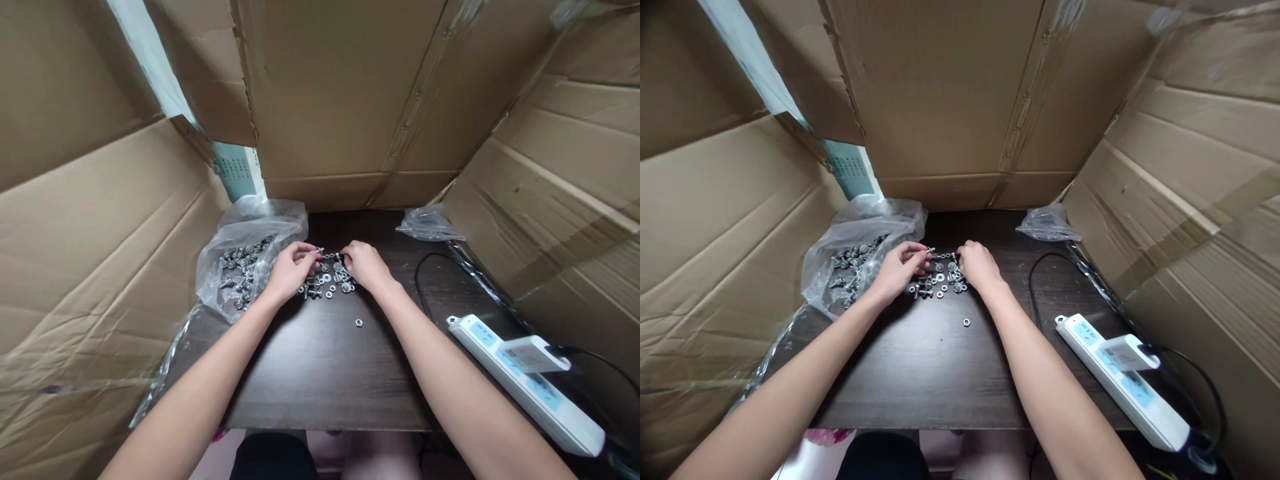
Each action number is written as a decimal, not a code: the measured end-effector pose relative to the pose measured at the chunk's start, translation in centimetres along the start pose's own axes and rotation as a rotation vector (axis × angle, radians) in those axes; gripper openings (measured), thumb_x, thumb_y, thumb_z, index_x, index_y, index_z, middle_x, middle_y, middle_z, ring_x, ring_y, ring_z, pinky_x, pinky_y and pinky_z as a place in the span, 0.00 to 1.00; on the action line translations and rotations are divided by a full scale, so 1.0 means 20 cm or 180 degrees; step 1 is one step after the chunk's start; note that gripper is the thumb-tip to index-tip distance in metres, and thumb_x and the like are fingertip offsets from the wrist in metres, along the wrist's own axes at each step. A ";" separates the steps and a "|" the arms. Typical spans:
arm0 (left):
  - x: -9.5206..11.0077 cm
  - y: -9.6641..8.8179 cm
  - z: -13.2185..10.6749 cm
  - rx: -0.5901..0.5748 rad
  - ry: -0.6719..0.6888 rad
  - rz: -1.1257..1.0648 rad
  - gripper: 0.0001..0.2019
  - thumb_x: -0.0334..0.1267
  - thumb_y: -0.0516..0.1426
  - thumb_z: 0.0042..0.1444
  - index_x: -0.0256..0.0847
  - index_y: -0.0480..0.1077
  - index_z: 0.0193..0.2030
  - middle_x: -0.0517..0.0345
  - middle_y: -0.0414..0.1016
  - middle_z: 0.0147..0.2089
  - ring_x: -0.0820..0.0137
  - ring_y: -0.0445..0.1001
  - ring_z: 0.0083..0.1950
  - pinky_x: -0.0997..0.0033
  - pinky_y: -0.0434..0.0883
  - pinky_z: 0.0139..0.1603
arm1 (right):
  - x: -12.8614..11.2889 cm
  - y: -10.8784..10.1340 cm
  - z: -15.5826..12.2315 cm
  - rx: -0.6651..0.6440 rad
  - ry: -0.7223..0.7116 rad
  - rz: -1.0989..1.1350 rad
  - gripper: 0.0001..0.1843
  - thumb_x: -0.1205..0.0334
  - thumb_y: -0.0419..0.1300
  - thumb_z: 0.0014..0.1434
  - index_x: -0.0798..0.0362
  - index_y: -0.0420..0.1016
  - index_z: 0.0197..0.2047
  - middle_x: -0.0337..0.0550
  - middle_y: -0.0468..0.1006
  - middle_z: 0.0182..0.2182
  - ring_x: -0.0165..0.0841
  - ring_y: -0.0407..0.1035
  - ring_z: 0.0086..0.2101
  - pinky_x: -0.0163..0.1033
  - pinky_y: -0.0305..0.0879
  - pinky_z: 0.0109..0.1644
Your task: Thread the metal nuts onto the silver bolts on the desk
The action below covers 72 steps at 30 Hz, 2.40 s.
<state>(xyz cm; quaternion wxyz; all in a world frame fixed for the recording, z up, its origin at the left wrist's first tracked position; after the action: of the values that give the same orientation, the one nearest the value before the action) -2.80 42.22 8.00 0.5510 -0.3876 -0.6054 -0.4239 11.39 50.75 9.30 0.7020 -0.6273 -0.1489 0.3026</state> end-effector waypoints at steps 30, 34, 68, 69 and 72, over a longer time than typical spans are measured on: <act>0.02 0.10 -0.02 -0.0676 0.0570 0.0420 0.12 0.42 0.65 0.52 0.37 0.71 0.36 0.57 0.78 0.33 0.71 0.77 0.33 0.71 0.75 0.37 | -0.05 0.04 -0.16 0.0678 0.0243 0.4781 0.20 0.57 0.74 0.47 0.52 0.81 0.43 0.46 0.84 0.41 0.41 0.78 0.45 0.48 0.75 0.55; 0.00 0.09 -0.01 -0.0578 0.0571 0.0455 0.12 0.42 0.66 0.52 0.37 0.72 0.37 0.56 0.78 0.35 0.70 0.78 0.34 0.70 0.75 0.39 | -0.07 -0.03 -0.20 0.1047 0.0111 0.4044 0.13 0.58 0.69 0.55 0.52 0.83 0.44 0.47 0.84 0.42 0.40 0.79 0.43 0.47 0.77 0.53; 0.04 0.13 -0.05 -0.0726 0.0816 0.0480 0.13 0.45 0.64 0.56 0.37 0.73 0.38 0.54 0.79 0.34 0.69 0.77 0.34 0.69 0.74 0.39 | -0.10 -0.12 -0.23 0.1162 0.0043 0.2993 0.14 0.51 0.58 0.65 0.52 0.77 0.35 0.42 0.80 0.30 0.35 0.74 0.32 0.37 0.68 0.38; 0.04 0.13 -0.05 -0.0743 0.0835 0.0493 0.12 0.45 0.64 0.56 0.37 0.73 0.38 0.54 0.79 0.34 0.69 0.77 0.35 0.70 0.74 0.39 | -0.10 -0.12 -0.23 0.1139 0.0086 0.2976 0.15 0.51 0.57 0.66 0.52 0.76 0.34 0.41 0.79 0.28 0.35 0.73 0.30 0.37 0.67 0.36; 0.05 0.12 -0.05 -0.0693 0.0901 0.0561 0.12 0.45 0.63 0.57 0.37 0.73 0.38 0.54 0.79 0.34 0.69 0.77 0.35 0.70 0.74 0.38 | -0.12 -0.11 -0.23 0.1014 0.0089 0.2871 0.18 0.51 0.53 0.68 0.51 0.75 0.33 0.40 0.77 0.26 0.34 0.71 0.28 0.36 0.63 0.34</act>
<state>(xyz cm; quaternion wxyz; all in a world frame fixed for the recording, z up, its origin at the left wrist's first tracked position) -0.25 42.14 9.23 0.6204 -0.4329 -0.4363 -0.4872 12.79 45.56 11.05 0.5899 -0.5180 0.1959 0.5876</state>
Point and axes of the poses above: each hand's wrist, its own z-axis towards the middle knuckle, its own y-axis out of the palm, x = y × z, the point moved 10 cm from there along z, towards the middle knuckle
